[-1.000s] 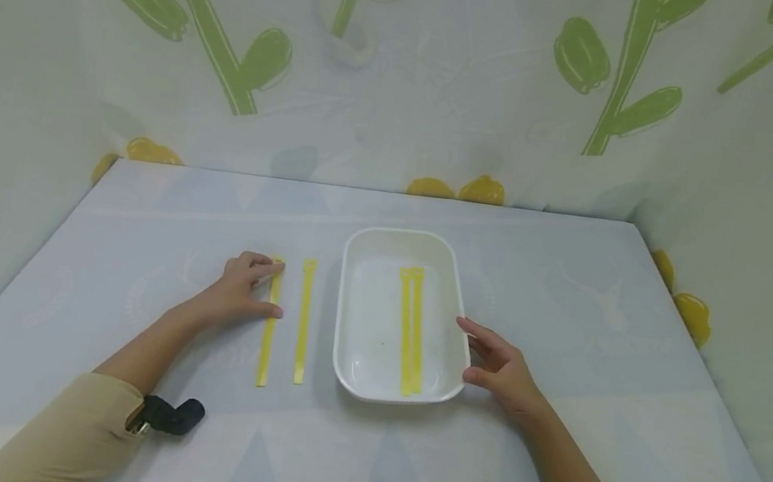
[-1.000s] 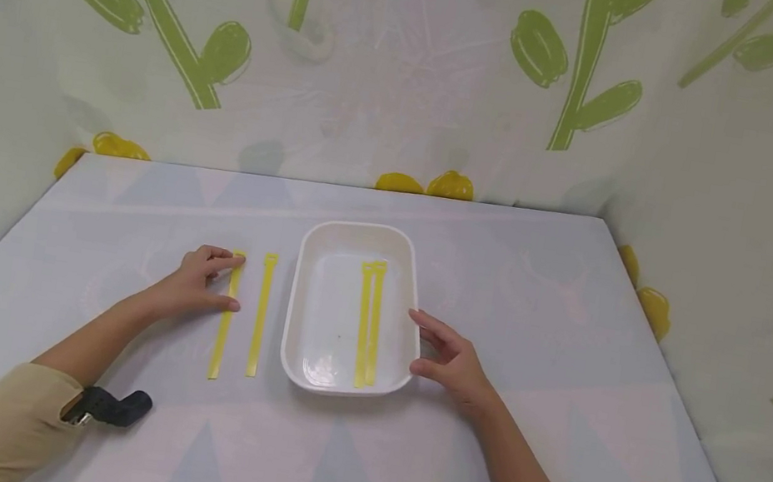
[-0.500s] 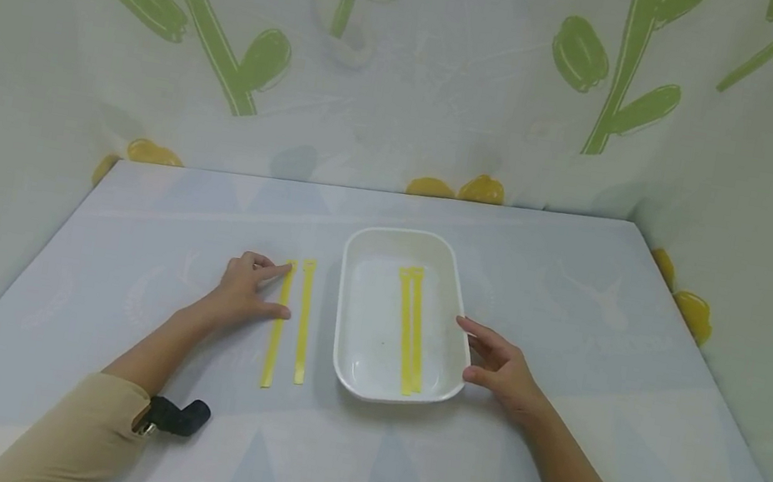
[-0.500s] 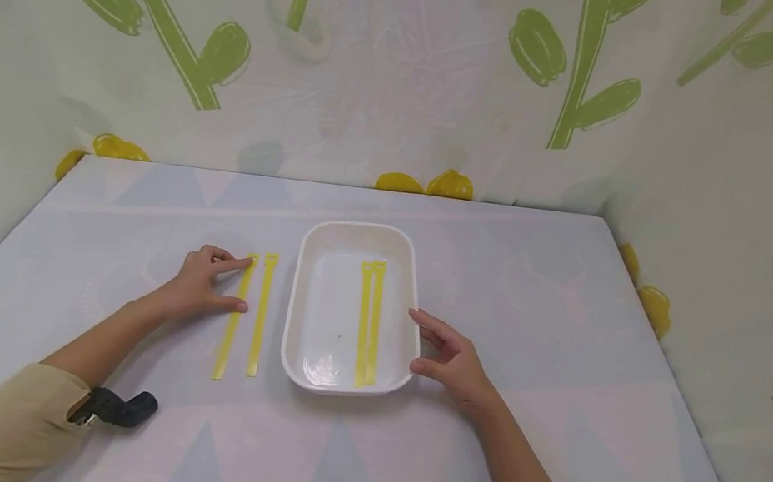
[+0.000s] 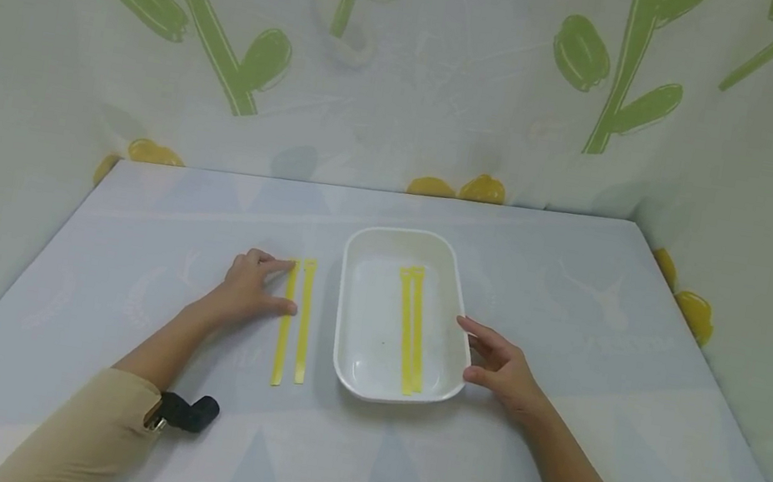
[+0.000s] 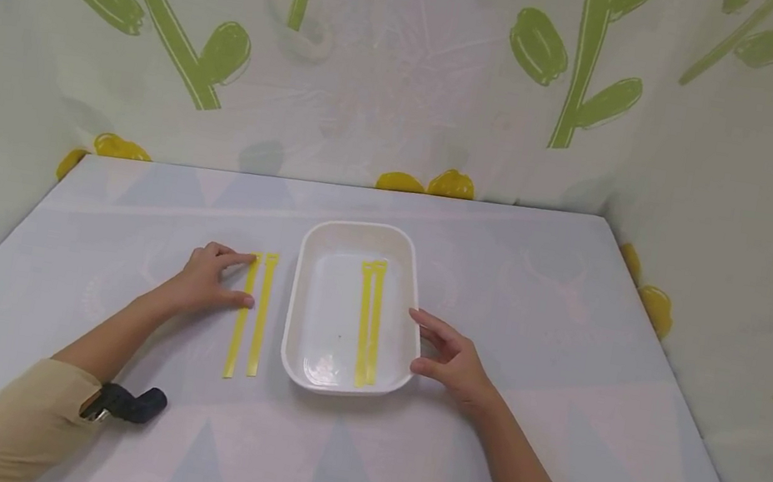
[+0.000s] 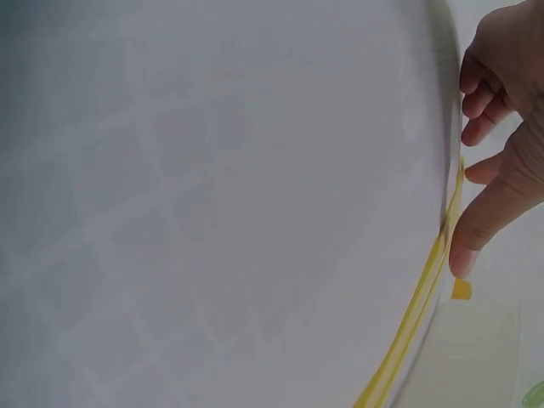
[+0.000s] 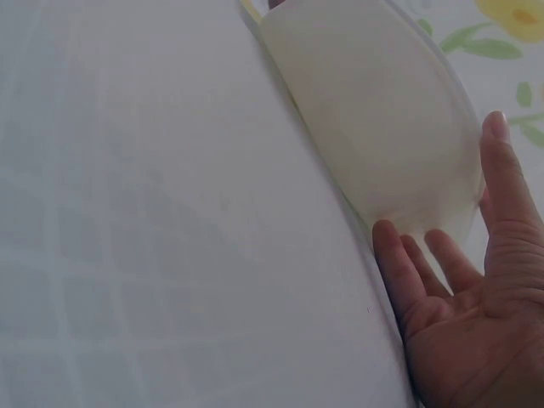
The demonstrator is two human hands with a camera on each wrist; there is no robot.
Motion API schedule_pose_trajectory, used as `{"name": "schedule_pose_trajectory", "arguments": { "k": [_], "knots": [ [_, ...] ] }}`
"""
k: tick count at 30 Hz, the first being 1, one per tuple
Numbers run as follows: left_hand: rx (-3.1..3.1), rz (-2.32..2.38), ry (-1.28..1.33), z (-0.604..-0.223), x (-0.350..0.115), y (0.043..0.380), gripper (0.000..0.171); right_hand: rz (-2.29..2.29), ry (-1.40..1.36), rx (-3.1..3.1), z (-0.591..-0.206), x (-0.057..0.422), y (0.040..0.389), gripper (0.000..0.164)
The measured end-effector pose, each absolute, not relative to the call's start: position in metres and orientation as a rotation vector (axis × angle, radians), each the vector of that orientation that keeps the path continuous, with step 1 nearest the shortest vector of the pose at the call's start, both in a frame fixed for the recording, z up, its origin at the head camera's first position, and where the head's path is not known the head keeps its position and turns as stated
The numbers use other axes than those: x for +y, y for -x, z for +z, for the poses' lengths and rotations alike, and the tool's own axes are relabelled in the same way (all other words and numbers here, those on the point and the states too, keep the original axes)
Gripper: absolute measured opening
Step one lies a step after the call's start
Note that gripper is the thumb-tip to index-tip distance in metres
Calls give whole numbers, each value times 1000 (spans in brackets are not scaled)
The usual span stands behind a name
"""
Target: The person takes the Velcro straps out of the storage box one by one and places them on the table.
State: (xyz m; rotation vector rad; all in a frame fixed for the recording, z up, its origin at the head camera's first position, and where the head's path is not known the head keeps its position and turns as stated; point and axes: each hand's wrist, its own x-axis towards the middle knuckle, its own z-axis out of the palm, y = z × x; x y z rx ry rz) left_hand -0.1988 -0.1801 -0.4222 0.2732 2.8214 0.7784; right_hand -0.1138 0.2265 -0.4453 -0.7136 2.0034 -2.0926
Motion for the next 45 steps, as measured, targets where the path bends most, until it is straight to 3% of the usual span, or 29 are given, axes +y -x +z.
{"name": "schedule_pose_trajectory", "arguments": {
  "k": [33,45],
  "knots": [
    [2330,1246,-530,-334,-125,246,60,-2103,719,1993,-442,224,114,60],
    [2101,1215,-488,-327,-84,262,61,-2096,703,1996,-443,225,114,60]
  ]
}}
